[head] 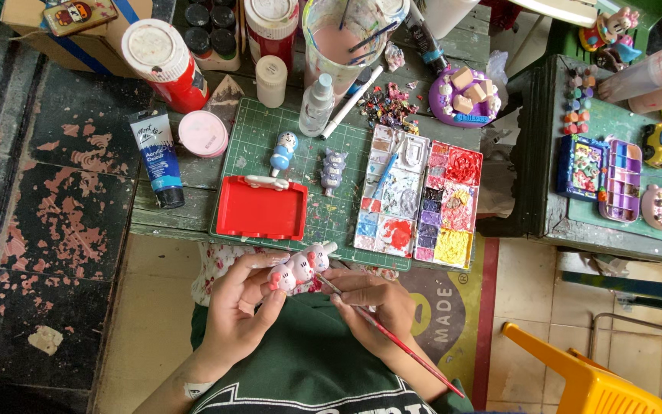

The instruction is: The person paints a small white figurine with red paint using a fine brush. They repeatedly dip the brush into a water container and then into a red paint palette to reload paint, then apply it to the figurine's surface.

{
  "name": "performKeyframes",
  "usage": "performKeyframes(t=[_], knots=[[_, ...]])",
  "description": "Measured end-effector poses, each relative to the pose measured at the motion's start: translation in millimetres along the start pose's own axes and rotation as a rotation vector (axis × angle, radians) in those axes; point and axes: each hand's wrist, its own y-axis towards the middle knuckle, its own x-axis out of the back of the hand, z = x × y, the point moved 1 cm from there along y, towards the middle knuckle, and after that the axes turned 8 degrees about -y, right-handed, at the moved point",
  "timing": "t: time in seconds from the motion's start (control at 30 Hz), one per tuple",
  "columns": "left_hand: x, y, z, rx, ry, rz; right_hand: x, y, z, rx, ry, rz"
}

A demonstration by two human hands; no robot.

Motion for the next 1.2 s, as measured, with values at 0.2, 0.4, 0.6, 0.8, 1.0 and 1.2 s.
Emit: performKeyframes(t=[0.2,0.4,0.6,0.8,1.0,1.2], knots=[[-3.7,0.6,-2.2,-0.023,-0.017,0.009,0.2,-2.7,-1.0,-0.011,-0.03,0.007],[-4.8,2.6,-5.7,-0.017,0.002,0.018,-0.2,-2.1,-2.2,0.02,-0.033,-0.005],[-5.0,2.8,-8.1,0.003,-0.004,0.034,0.1,0.1,-1.0,0.019,-0.046,0.019],[-6.2,4.7,-9.1,-0.019,0.028,0.026,0.6,2.3,2.3,0.014,-0.091,0.016],[-4.5,3.1,-6.7,-0.028,0.024,0.03,0.8,2.4,2.5,0.03,-0.094,0.028],[-1.3,2.0,-5.8,-0.041,0.015,0.04,-2.4,0.6,1.4,0.033,-0.102,0.029]])
